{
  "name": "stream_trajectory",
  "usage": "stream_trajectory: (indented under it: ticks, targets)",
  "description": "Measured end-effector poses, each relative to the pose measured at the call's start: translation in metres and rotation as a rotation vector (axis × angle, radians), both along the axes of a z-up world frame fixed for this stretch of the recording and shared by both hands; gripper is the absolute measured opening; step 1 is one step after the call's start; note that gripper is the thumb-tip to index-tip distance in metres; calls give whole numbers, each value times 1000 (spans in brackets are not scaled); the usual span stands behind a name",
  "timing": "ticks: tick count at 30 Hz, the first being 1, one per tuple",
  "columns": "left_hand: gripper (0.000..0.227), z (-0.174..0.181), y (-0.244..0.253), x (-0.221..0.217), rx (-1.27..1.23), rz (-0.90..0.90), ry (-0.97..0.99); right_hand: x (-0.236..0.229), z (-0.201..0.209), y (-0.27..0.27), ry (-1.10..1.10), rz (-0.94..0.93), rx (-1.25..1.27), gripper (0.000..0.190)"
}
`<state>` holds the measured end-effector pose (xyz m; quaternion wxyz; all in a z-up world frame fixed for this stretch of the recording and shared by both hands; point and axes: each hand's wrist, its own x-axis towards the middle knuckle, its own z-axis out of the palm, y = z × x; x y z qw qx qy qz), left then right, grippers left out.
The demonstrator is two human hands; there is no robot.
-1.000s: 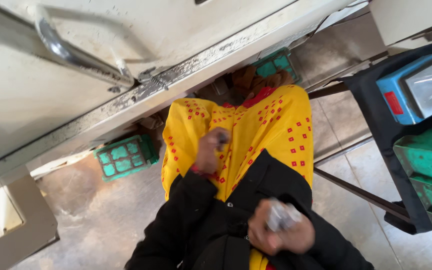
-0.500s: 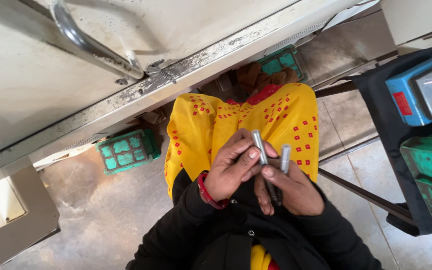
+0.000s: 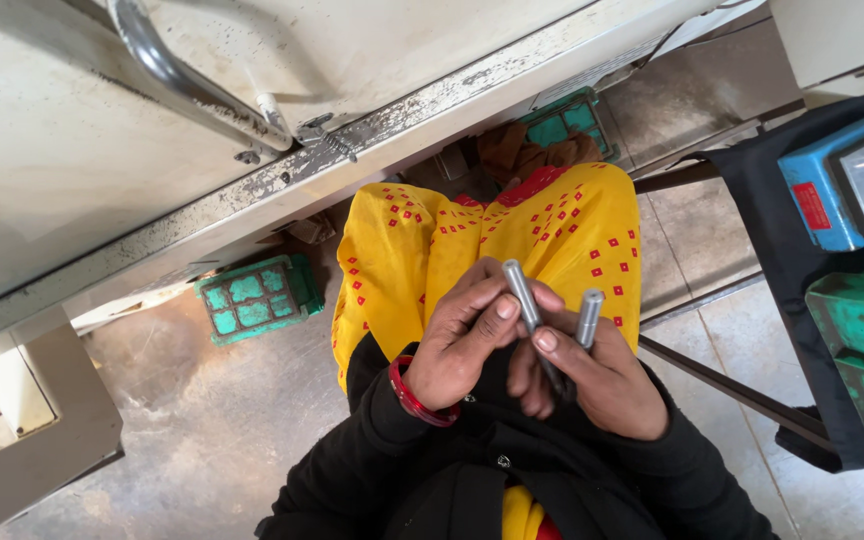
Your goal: The person sits on the floor and repeatedly picks up small cylindrical metal parts from a green crate. They hold the parts in both hands, rotate them, and compare them before placing them back into the crate. The person continues this cycle of picking, inspecting, and returning the parts.
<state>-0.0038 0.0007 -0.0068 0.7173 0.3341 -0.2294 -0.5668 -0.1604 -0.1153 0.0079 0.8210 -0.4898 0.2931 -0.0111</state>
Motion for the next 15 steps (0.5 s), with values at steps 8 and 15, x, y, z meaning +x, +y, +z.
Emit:
stream_trajectory:
  ticks: [8,15]
  targets:
    - [46,-27,-5,-14,37,236,-646,1,-24,-5,80,-43,-591,23]
    - [50,-23,-22,-29,116,-113,-430,-40,-49,-20,321,-112,-272,21]
